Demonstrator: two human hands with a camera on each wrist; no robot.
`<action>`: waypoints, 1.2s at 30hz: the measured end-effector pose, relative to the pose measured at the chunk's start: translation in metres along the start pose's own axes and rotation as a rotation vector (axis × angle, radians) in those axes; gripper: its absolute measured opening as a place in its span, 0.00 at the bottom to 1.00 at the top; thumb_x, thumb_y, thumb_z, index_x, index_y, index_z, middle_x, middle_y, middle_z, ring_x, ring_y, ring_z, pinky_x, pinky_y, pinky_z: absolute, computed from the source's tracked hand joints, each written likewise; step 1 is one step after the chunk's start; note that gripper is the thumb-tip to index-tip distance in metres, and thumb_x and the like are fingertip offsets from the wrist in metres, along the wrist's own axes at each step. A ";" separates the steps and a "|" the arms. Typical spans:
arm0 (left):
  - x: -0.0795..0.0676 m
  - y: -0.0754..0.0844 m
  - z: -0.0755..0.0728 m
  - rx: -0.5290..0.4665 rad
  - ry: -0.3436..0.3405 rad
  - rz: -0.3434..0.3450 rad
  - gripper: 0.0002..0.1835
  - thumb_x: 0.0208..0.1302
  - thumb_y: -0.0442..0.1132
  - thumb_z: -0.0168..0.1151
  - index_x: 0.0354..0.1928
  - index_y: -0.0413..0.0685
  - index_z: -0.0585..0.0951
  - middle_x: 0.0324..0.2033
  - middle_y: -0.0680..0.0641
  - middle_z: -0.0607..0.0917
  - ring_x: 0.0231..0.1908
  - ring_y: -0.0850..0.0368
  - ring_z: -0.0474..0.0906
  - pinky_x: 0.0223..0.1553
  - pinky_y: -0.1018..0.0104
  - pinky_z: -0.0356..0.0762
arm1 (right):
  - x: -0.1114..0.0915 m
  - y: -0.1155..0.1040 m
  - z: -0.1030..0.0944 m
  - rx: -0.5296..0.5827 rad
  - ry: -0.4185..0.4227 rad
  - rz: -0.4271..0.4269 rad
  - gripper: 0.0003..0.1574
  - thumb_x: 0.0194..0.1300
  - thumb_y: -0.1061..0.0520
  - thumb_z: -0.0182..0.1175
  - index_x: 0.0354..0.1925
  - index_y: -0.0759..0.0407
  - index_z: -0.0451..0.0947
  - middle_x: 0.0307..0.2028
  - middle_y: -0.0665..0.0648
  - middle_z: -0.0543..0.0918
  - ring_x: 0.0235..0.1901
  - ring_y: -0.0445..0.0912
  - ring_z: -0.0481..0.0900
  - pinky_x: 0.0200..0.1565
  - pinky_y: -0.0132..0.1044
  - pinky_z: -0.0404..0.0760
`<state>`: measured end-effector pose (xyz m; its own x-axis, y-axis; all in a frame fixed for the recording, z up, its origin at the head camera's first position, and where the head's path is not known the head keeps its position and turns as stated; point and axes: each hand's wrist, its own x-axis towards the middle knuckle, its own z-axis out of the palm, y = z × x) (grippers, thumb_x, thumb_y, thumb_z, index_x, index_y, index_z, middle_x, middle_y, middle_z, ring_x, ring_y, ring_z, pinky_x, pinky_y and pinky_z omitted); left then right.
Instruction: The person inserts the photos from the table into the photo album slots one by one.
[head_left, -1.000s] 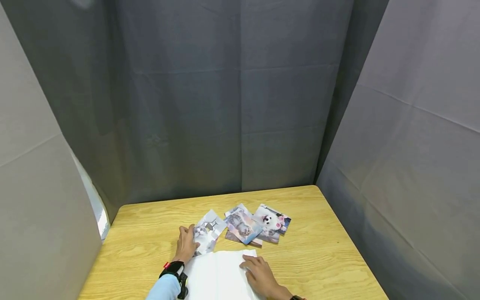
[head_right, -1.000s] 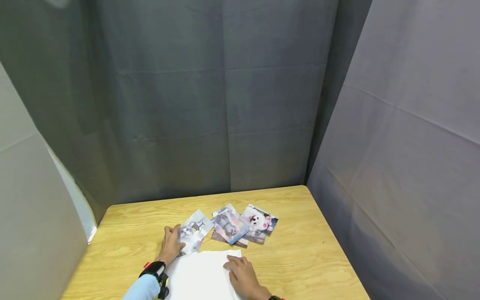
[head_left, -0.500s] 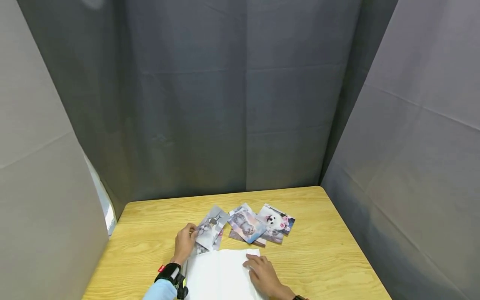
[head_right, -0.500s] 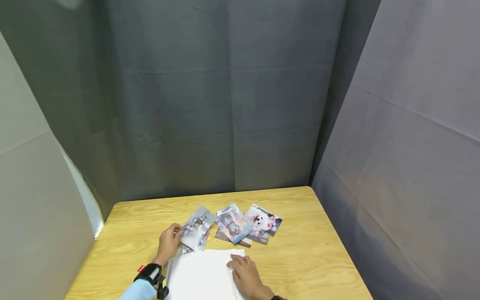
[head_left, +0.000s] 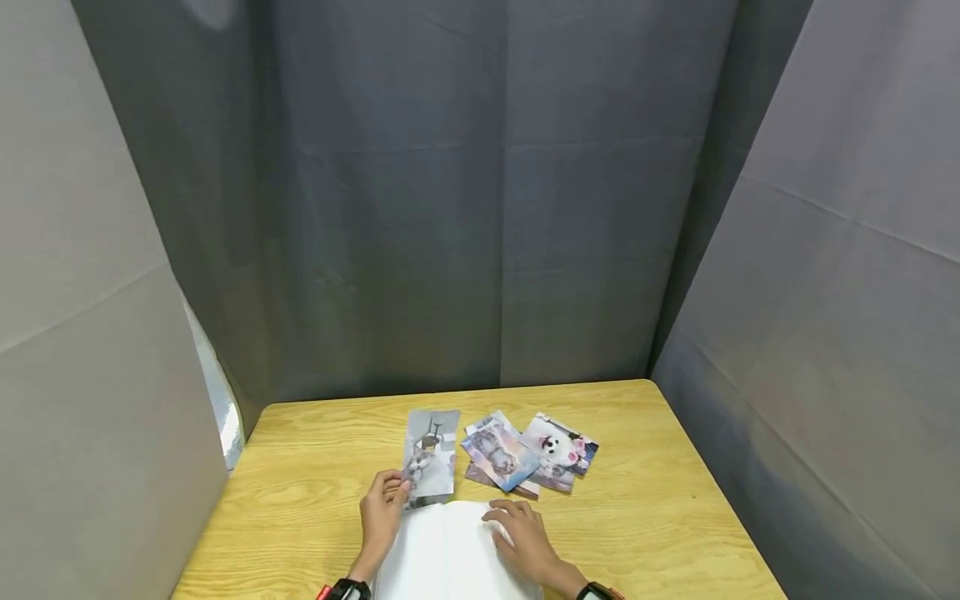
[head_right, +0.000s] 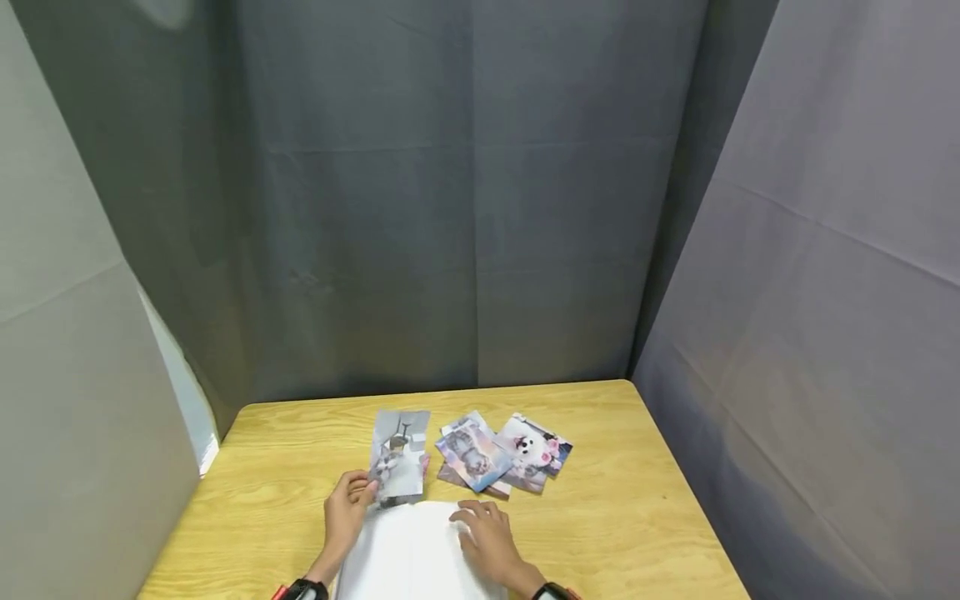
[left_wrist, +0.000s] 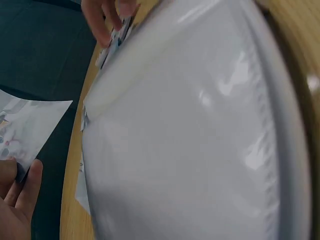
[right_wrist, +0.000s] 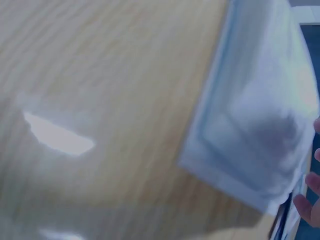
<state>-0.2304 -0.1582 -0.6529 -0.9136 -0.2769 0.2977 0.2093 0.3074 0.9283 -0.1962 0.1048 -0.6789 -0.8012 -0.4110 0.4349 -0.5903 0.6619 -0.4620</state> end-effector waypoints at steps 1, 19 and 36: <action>-0.006 0.002 0.002 -0.039 0.007 -0.026 0.11 0.61 0.24 0.65 0.44 0.29 0.78 0.33 0.36 0.84 0.32 0.42 0.85 0.31 0.65 0.84 | 0.004 -0.001 0.001 0.026 0.015 -0.009 0.17 0.59 0.65 0.65 0.48 0.55 0.80 0.51 0.58 0.80 0.46 0.52 0.74 0.40 0.44 0.71; -0.077 0.015 0.015 -0.085 -0.115 -0.207 0.18 0.63 0.30 0.67 0.53 0.32 0.75 0.35 0.38 0.85 0.33 0.50 0.86 0.33 0.67 0.83 | 0.018 -0.013 -0.001 0.578 0.014 0.196 0.18 0.58 0.70 0.68 0.45 0.68 0.74 0.29 0.57 0.80 0.26 0.38 0.76 0.28 0.30 0.78; -0.087 0.011 0.014 -0.080 -0.144 -0.154 0.19 0.59 0.26 0.68 0.51 0.32 0.76 0.33 0.39 0.86 0.28 0.58 0.85 0.30 0.70 0.81 | 0.019 -0.010 -0.013 0.759 -0.115 0.259 0.11 0.61 0.69 0.65 0.41 0.75 0.75 0.29 0.63 0.81 0.25 0.34 0.72 0.27 0.24 0.71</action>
<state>-0.1536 -0.1183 -0.6721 -0.9761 -0.1804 0.1215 0.0851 0.1971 0.9767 -0.2040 0.0991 -0.6559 -0.9025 -0.3917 0.1789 -0.2569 0.1562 -0.9537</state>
